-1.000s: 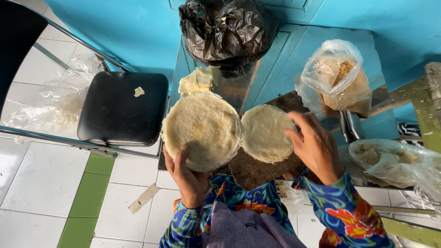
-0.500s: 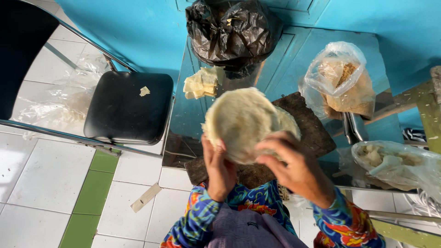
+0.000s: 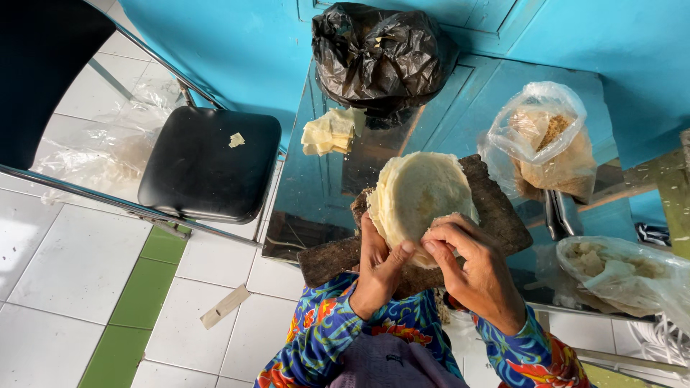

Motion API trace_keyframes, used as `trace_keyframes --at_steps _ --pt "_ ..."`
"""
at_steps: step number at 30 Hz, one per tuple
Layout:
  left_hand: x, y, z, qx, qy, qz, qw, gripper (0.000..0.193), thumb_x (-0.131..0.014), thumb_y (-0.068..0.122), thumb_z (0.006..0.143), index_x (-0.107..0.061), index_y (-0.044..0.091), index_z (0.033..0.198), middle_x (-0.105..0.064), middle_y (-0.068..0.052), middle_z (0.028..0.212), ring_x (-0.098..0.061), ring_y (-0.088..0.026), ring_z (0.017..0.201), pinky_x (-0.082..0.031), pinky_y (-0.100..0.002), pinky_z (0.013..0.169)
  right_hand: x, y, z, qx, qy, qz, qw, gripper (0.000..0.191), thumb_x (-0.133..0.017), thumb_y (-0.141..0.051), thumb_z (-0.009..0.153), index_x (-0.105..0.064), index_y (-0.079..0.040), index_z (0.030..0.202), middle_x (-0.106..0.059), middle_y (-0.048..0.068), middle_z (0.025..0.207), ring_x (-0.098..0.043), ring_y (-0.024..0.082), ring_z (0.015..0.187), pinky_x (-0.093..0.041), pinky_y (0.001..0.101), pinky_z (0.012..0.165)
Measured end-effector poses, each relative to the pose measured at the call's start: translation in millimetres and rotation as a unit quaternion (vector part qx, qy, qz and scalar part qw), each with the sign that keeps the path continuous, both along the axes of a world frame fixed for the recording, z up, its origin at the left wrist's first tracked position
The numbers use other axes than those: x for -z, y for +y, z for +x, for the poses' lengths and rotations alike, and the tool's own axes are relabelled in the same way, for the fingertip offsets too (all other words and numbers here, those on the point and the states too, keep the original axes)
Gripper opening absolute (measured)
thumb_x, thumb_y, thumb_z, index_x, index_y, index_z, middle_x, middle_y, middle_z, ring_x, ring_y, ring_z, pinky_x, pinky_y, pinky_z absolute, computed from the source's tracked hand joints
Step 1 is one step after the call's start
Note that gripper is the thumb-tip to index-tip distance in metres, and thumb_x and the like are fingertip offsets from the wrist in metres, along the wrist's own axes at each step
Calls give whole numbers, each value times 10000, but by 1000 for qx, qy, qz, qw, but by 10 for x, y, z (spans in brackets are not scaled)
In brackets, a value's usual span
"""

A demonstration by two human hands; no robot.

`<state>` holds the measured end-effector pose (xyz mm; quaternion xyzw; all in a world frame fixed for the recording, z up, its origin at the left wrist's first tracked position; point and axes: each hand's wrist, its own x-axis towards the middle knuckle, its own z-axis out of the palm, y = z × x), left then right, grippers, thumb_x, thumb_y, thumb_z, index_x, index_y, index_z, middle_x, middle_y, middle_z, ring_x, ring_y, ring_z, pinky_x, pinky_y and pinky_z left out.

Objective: The person sits at a table and peels thin dough discs one at a time from a stack of layered flatbread, separating each layer by hand and setting the separated pieces on a wooden board. They continue through the stack, occasionally repositioning the remaining layers.

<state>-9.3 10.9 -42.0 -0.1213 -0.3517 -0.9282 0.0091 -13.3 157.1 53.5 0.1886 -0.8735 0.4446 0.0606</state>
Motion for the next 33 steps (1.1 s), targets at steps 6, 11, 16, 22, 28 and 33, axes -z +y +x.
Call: trace_keyframes --at_steps 6,11,16,22,28,33 --pt "-21 -10 -9 22 29 46 998 733 -514 -33 986 -145 52 1614 -356 -141 1610 -358 -255 1513 -308 -397 1259 2 5 17 -18 60 10 998 167 -683 -12 869 -654 -10 1034 -670 85 1018 -684 195 787 -571 320 679" --pt "-50 9 18 26 14 21 999 718 -482 -58 988 -145 73 1608 -350 -138 1604 -361 -244 1499 -324 -399 1242 -28 -48 54 -6 145 46 988 137 -692 -27 894 -645 -6 1020 -665 106 1020 -695 213 880 -556 317 712" --pt "-32 8 20 35 -11 44 998 724 -483 -57 976 -168 71 1615 -361 -137 1604 -389 -240 1479 -342 -386 1217 -18 3 -22 38 -2 4 999 88 -652 -77 941 -681 2 965 -701 67 902 -701 158 746 -541 293 577" --pt "22 124 -23 -55 5 -54 997 690 -579 23 1019 -204 32 1598 -440 -133 1552 -451 -208 1421 -372 -357 1191 103 104 -109 -19 -24 -20 999 119 -636 -106 952 -692 -1 948 -696 46 911 -699 124 797 -541 274 631" --pt "61 159 -18 -70 -10 -79 994 618 -544 -12 1036 -232 21 1569 -491 -134 1496 -493 -194 1366 -411 -331 1157 105 116 -179 -24 -86 -65 994 123 -646 -102 926 -685 5 971 -657 56 889 -655 127 786 -536 273 670" --pt "71 201 -17 -81 13 -99 992 577 -500 -39 1023 -239 33 1534 -473 -122 1498 -477 -180 1381 -393 -312 1168 215 68 -105 2 39 -14 999 132 -667 -128 943 -666 -4 988 -646 20 906 -646 63 780 -519 230 669"
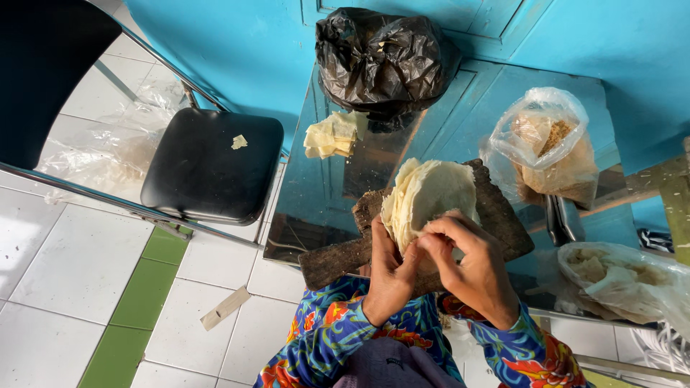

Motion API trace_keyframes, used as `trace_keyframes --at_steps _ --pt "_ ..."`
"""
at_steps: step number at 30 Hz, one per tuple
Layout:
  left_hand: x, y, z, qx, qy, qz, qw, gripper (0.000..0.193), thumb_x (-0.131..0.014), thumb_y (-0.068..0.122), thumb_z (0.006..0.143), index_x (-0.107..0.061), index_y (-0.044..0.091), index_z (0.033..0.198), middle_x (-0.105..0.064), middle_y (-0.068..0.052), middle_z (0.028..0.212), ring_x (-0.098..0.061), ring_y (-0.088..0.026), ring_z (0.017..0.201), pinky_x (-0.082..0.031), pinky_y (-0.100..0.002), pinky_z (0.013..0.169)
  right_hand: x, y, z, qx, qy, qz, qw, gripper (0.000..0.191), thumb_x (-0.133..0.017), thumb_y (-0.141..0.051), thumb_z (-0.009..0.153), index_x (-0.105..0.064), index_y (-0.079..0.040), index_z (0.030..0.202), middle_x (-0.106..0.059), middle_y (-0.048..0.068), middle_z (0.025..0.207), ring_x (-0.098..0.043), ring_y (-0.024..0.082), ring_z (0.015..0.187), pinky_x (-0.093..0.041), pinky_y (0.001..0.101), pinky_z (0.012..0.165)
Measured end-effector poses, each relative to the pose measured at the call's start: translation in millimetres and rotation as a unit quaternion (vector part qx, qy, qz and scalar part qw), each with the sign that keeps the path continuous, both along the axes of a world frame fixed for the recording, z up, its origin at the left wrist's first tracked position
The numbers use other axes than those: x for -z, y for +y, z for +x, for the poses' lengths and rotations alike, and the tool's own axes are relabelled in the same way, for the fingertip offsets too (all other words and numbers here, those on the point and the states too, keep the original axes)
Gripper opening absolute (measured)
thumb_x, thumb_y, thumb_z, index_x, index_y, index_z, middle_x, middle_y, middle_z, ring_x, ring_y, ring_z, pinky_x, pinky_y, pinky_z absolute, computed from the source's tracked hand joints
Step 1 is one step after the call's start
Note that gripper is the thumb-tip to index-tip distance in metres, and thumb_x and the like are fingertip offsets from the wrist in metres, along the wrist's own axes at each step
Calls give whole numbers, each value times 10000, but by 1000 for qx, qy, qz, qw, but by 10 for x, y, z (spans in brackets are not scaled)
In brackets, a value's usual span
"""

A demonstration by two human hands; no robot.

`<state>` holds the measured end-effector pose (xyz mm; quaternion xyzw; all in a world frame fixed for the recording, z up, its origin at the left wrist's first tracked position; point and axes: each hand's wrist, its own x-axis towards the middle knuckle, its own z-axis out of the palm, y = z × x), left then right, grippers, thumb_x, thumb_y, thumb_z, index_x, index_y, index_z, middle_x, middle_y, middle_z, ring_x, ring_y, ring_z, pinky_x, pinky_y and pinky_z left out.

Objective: The person sits at a table and peels thin dough discs one at a time from a stack of layered flatbread, separating each layer by hand and setting the separated pieces on a wooden board. They continue through the stack, occasionally repositioning the remaining layers.

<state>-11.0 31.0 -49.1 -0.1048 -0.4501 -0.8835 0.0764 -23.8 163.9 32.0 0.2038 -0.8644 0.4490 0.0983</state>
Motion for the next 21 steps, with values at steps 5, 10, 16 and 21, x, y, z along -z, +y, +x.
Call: trace_keyframes --at_steps 5,10,16,21 --pt "6 -21 27 -8 -60 38 997 597 -518 -6 1015 -265 22 1555 -485 -142 1497 -488 -195 1349 -400 -316 1139 174 121 -159 27 -176 -165 970 81 -636 -96 1011 -665 -22 1030 -658 18 924 -598 51 840 -494 221 714" --pt "2 11 -6 -44 -75 20 996 589 -590 72 1022 -284 45 1524 -501 -112 1467 -496 -171 1324 -410 -305 1117 327 124 -102 13 -132 -112 985 111 -596 -97 1011 -637 -30 1090 -647 1 937 -578 31 817 -479 204 664" --pt "-19 56 -48 -86 -79 43 992 501 -598 99 1037 -340 31 1462 -540 -110 1370 -531 -175 1235 -454 -291 1025 222 204 -296 85 -144 -175 970 93 -583 -111 1054 -619 -26 1070 -608 -6 885 -560 67 781 -478 225 687" --pt "-34 148 -46 -105 -65 -14 992 456 -567 56 1069 -336 18 1461 -547 -126 1361 -518 -163 1224 -456 -272 1023 213 -68 -223 76 45 -73 993 136 -509 -105 1103 -562 -16 1190 -627 66 1031 -639 195 946 -523 287 832"
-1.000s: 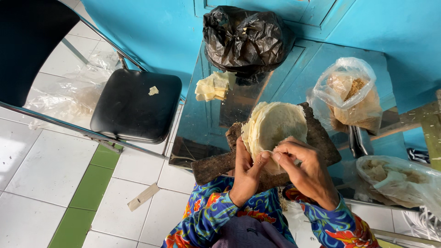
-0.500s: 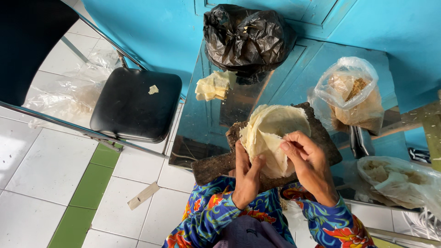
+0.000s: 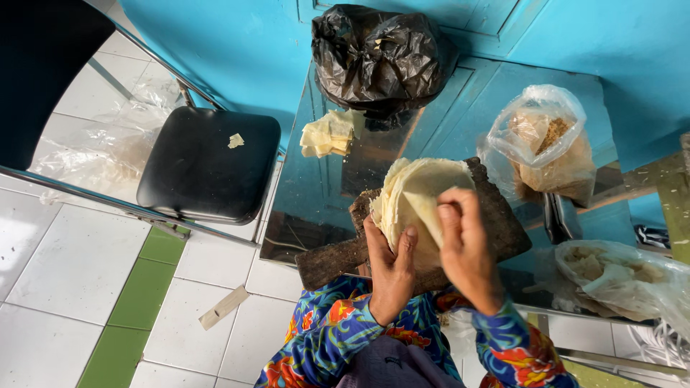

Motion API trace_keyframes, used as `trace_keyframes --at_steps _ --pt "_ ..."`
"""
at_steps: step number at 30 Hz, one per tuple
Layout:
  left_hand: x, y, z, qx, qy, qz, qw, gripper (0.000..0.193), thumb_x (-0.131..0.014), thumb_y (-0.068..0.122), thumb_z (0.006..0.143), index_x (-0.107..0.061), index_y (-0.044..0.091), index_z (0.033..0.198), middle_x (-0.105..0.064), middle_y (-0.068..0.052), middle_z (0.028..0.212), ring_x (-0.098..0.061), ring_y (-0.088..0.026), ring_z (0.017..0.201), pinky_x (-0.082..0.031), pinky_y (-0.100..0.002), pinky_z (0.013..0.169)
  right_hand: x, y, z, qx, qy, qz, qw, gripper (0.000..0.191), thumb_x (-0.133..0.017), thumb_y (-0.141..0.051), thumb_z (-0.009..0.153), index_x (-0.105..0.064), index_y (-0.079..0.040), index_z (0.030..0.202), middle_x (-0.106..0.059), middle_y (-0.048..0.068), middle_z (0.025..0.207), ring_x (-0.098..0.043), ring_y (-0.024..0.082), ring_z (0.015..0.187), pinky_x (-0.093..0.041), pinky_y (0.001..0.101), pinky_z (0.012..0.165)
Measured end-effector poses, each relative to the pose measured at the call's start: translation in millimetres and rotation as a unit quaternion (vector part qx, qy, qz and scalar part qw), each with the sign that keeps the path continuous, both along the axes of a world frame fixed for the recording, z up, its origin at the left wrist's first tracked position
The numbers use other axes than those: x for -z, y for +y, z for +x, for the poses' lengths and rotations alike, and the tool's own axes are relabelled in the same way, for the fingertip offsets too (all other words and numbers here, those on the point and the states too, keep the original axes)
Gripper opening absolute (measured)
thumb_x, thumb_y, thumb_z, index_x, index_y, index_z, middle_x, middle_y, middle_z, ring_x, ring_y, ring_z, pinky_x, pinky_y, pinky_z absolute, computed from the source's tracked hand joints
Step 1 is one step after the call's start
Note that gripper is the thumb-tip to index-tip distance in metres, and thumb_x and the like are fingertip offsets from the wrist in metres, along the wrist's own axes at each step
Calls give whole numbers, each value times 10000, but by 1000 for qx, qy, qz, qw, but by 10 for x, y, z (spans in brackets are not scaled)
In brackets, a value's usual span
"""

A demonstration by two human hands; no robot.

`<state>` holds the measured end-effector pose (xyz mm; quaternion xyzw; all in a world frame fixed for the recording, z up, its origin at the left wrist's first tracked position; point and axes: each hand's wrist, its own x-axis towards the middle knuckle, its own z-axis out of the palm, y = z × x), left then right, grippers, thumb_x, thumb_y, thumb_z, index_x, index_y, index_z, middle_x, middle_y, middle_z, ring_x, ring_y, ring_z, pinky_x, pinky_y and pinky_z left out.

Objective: The person sits at a table and peels thin dough discs one at a time from a stack of layered flatbread, separating each layer by hand and setting the separated pieces on a wooden board. They continue through the stack, occasionally repositioning the remaining layers.

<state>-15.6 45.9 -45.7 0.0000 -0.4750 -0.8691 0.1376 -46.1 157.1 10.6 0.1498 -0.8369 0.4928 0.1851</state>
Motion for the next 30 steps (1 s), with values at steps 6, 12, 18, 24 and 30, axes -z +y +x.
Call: trace_keyframes --at_steps 6,12,18,24,30 --pt "17 25 3 17 30 30 999 517 -565 10 1044 -293 22 1484 -530 -125 1354 -517 -172 1227 -459 -283 1028 -153 -150 101 17 -17 120 992 265 -744 -220 912 -620 -57 1080 -697 157 853 -731 293 741 -547 369 629" --pt "-43 16 -2 3 -26 44 999 617 -602 -28 941 -277 41 1461 -546 -124 1345 -553 -179 1218 -495 -311 996 -260 -42 132 -19 -44 52 997 159 -652 -140 967 -600 -36 1075 -687 100 871 -725 265 763 -530 347 616" --pt "-77 -37 9 -14 -6 -38 999 605 -593 -56 965 -280 20 1478 -530 -137 1367 -526 -186 1266 -455 -310 1066 -43 84 15 50 -170 88 980 160 -651 -221 1023 -655 -61 1008 -653 33 762 -564 117 646 -436 313 564" --pt "-98 14 37 -10 5 -41 999 546 -569 -47 1002 -290 6 1468 -513 -151 1384 -503 -187 1271 -431 -291 1067 92 147 -135 45 -159 -153 974 203 -570 -244 1071 -631 -54 1114 -609 -41 906 -531 35 842 -453 216 738" --pt "-77 44 58 -1 12 -45 999 548 -573 -13 1005 -281 12 1468 -524 -148 1405 -501 -181 1305 -414 -302 1112 205 79 -188 38 -96 -74 992 224 -690 -217 960 -610 -99 1132 -697 -137 921 -683 -13 832 -558 188 673"
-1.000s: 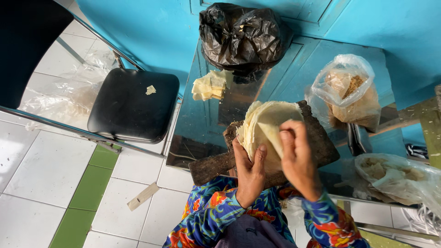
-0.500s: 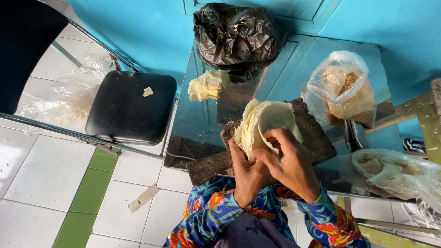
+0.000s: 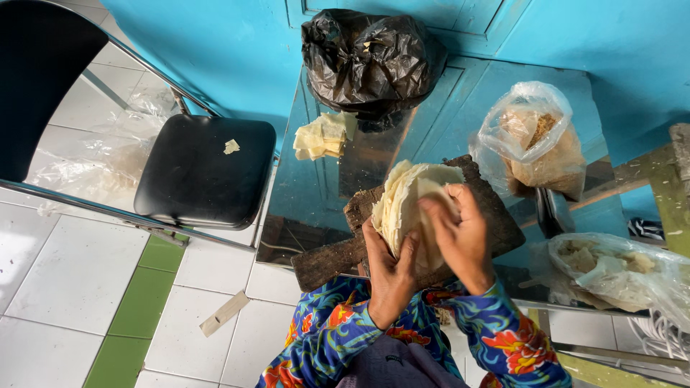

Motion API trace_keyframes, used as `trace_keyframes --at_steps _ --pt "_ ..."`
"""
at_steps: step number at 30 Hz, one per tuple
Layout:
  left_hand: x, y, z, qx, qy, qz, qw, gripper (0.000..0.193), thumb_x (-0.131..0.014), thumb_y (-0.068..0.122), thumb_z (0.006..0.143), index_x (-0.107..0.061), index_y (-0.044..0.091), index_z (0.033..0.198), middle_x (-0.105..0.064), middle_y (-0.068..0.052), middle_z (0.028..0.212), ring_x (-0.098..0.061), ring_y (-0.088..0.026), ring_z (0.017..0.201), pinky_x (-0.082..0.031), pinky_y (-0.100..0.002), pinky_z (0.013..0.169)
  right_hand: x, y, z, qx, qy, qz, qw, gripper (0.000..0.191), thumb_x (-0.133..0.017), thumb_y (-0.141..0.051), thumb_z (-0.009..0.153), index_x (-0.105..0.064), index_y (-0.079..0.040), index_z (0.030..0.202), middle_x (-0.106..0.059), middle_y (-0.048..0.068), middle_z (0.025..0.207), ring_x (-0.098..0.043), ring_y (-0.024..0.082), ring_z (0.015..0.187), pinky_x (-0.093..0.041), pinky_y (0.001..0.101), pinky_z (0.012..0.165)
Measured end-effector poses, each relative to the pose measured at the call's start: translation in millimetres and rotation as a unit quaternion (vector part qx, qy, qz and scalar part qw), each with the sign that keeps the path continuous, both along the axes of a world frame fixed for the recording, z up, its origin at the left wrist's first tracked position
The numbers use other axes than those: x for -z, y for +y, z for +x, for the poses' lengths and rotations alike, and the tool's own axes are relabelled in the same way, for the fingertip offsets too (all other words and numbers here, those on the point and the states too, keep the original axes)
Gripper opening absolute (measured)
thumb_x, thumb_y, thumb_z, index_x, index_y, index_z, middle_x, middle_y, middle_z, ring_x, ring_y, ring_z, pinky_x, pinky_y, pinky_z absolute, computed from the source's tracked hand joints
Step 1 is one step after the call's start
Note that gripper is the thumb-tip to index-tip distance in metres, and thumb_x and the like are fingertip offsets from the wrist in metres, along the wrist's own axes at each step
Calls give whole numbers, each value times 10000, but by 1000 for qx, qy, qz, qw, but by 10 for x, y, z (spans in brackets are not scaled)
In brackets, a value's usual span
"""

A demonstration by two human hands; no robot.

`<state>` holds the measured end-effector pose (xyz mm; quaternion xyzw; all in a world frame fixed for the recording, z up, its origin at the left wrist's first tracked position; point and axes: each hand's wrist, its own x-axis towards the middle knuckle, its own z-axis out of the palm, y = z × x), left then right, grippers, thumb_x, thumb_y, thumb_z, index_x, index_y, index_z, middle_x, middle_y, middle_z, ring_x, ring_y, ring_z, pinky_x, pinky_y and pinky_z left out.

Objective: The person sits at a table and peels thin dough discs one at a time from a stack of layered flatbread, separating each layer by hand and setting the separated pieces on a wooden board. They continue through the stack, occasionally repositioning the remaining layers.

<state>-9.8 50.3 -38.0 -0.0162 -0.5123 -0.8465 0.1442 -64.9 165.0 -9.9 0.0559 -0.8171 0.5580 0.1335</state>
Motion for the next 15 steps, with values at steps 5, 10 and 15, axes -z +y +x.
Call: trace_keyframes --at_steps 5,10,15 --pt "67 -49 -2 6 -10 36 999 493 -594 31 1025 -356 7 1455 -557 -118 1383 -525 -171 1271 -418 -294 1083 -96 351 -131 25 -57 -89 994 114 -721 -176 969 -685 -74 934 -529 -103 776 -425 4 721 -342 191 624" --pt "68 -48 -16 25 -25 78 996 477 -590 50 1033 -361 15 1451 -566 -108 1353 -534 -157 1220 -437 -278 1030 -101 485 -116 2 -42 -92 995 166 -723 -200 997 -661 -54 949 -512 -101 815 -428 -1 754 -350 194 654" --pt "6 -40 -13 2 -2 37 999 496 -588 50 1032 -336 22 1459 -526 -108 1382 -516 -152 1263 -431 -277 1067 -48 423 3 10 -10 -32 999 234 -684 -221 1079 -574 -15 1094 -458 -42 866 -378 41 768 -327 231 656"
